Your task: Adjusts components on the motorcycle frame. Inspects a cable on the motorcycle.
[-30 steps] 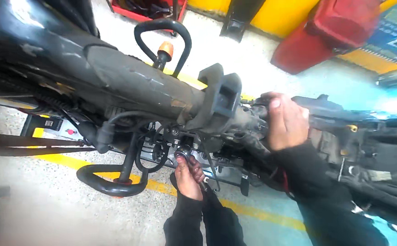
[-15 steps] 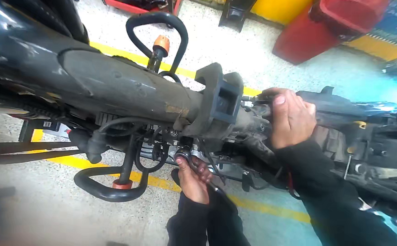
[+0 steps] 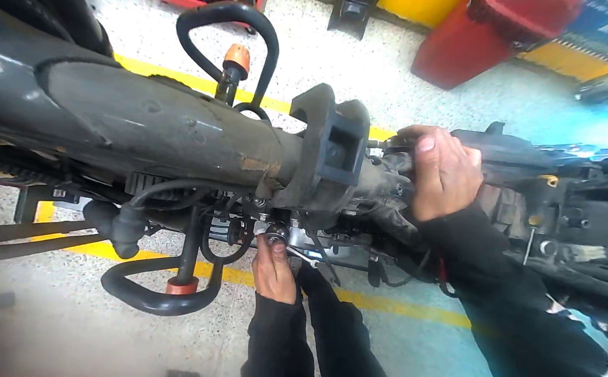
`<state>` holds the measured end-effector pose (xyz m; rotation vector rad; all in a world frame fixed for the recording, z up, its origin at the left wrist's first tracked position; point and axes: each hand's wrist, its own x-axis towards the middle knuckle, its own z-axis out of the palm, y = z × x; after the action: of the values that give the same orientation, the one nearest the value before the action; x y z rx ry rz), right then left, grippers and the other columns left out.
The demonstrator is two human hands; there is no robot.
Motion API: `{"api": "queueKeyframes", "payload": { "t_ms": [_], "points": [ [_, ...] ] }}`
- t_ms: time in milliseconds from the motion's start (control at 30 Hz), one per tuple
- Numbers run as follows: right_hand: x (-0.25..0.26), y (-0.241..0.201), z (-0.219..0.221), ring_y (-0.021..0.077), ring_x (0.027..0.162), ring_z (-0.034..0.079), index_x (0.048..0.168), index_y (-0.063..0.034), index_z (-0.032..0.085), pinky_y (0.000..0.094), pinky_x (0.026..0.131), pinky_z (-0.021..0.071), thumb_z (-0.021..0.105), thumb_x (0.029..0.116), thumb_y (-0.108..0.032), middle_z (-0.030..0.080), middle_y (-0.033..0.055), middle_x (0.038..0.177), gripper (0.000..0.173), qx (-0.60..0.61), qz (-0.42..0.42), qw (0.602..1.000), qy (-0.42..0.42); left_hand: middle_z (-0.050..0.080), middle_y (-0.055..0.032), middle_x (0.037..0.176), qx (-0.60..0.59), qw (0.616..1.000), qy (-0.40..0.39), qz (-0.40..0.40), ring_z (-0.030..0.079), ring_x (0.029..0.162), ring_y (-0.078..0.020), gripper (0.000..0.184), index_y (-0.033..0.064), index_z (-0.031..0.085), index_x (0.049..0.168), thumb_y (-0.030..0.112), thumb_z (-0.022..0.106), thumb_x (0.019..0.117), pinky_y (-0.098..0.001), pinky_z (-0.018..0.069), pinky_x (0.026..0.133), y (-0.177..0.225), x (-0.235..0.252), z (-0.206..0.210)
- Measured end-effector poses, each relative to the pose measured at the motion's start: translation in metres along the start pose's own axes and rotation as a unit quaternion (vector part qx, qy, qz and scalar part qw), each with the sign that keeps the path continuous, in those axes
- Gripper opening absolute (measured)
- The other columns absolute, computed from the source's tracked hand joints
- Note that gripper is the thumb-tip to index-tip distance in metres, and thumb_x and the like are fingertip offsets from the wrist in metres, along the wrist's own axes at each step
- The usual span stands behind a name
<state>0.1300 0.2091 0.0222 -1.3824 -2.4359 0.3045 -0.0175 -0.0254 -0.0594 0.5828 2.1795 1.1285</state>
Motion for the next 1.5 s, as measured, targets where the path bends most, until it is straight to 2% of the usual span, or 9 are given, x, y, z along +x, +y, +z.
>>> {"api": "queueKeyframes", "payload": {
  "t_ms": [367,500,600,800,1000,1167,1333,1400,1500],
  "points": [
    [0.0,-0.001,0.0,0.0272,0.11,0.065,0.127,-0.0144,0.066,0.0564,0.097,0.0389,0.017,0.1113,-0.044,0.071,0.0117,0.115,0.059,0.01,0.0,1.0,-0.005,0.07,-0.0194,0.094,0.149,0.984,-0.033,0.088,0.072,0.089,-0.0315,0.095,-0.0024,0.06,0.124,0.073,0.007,0.1002,-0.0536,0.0581,0.078,-0.004,0.018,-0.011],
    [-0.001,-0.002,-0.001,0.0272,0.113,0.065,0.128,-0.014,0.066,0.0572,0.098,0.0387,0.017,0.1111,-0.045,0.071,0.0118,0.117,0.061,0.009,0.006,1.0,-0.011,0.068,-0.0121,0.096,-0.024,0.994,-0.05,-0.091,0.066,0.087,-0.0213,0.081,0.0046,0.06,0.13,0.066,0.013,0.104,-0.0451,0.0564,0.08,0.019,0.0,0.002],
    [0.0,-0.003,-0.001,0.029,0.112,0.065,0.128,-0.013,0.066,0.0573,0.098,0.0388,0.017,0.1111,-0.045,0.071,0.0132,0.118,0.061,0.01,0.003,1.0,-0.009,0.055,0.0003,0.064,-0.239,0.942,-0.042,-0.23,0.053,0.051,-0.0107,0.07,0.0098,0.056,0.099,0.06,0.008,0.1062,-0.0289,0.0504,0.049,0.039,-0.003,0.023],
    [0.001,-0.001,0.0,0.0281,0.11,0.066,0.128,-0.0145,0.066,0.0571,0.097,0.0389,0.017,0.1107,-0.043,0.071,0.0124,0.117,0.059,0.006,0.01,1.0,-0.01,0.071,-0.0199,0.096,0.156,0.986,-0.027,0.057,0.071,0.088,-0.0355,0.091,-0.0027,0.064,0.117,0.074,0.018,0.0985,-0.0602,0.0573,0.077,0.002,0.018,-0.006],
    [0.001,-0.001,0.0,0.0292,0.11,0.066,0.127,-0.0137,0.067,0.0574,0.096,0.0399,0.018,0.1109,-0.044,0.072,0.0133,0.116,0.06,0.005,0.005,1.0,-0.001,0.051,0.002,0.058,-0.333,0.9,-0.083,-0.268,0.048,0.044,-0.0072,0.066,0.0104,0.051,0.089,0.061,0.012,0.107,-0.0241,0.0457,0.043,0.041,-0.004,0.025],
    [0.0,-0.002,0.0,0.028,0.109,0.066,0.127,-0.0149,0.067,0.0559,0.096,0.0389,0.017,0.1108,-0.044,0.072,0.0117,0.115,0.06,0.004,0.018,1.0,-0.003,0.072,-0.0168,0.086,0.146,0.986,-0.055,0.053,0.072,0.077,-0.0321,0.084,-0.0027,0.065,0.117,0.074,0.037,0.0962,-0.0586,0.0585,0.069,-0.001,0.019,-0.011],
    [0.001,-0.002,0.0,0.0284,0.11,0.066,0.128,-0.0147,0.067,0.0571,0.097,0.0391,0.017,0.1107,-0.044,0.072,0.0122,0.118,0.06,0.004,0.017,1.0,-0.004,0.046,0.0032,0.056,-0.353,0.897,-0.071,-0.257,0.045,0.043,-0.0076,0.057,0.0109,0.05,0.086,0.055,0.023,0.1089,-0.0259,0.044,0.043,0.037,-0.01,0.035],
    [0.0,-0.002,-0.001,0.0282,0.111,0.066,0.128,-0.0146,0.066,0.0573,0.097,0.0386,0.017,0.1107,-0.044,0.071,0.0122,0.119,0.061,0.007,0.022,1.0,-0.009,0.055,-0.0005,0.062,-0.2,0.96,-0.093,-0.171,0.052,0.049,-0.0092,0.053,0.0055,0.058,0.094,0.048,0.03,0.1099,-0.027,0.0484,0.048,0.022,-0.003,0.019],
    [0.0,-0.002,0.001,0.028,0.111,0.065,0.128,-0.0148,0.066,0.0573,0.098,0.0384,0.017,0.1105,-0.044,0.071,0.0115,0.12,0.06,0.011,0.026,1.0,-0.008,0.072,-0.0215,0.086,0.156,0.986,-0.06,0.028,0.072,0.078,-0.0391,0.072,-0.0078,0.064,0.118,0.058,0.066,0.0888,-0.063,0.0567,0.071,0.0,0.022,-0.015]
  ]
}}
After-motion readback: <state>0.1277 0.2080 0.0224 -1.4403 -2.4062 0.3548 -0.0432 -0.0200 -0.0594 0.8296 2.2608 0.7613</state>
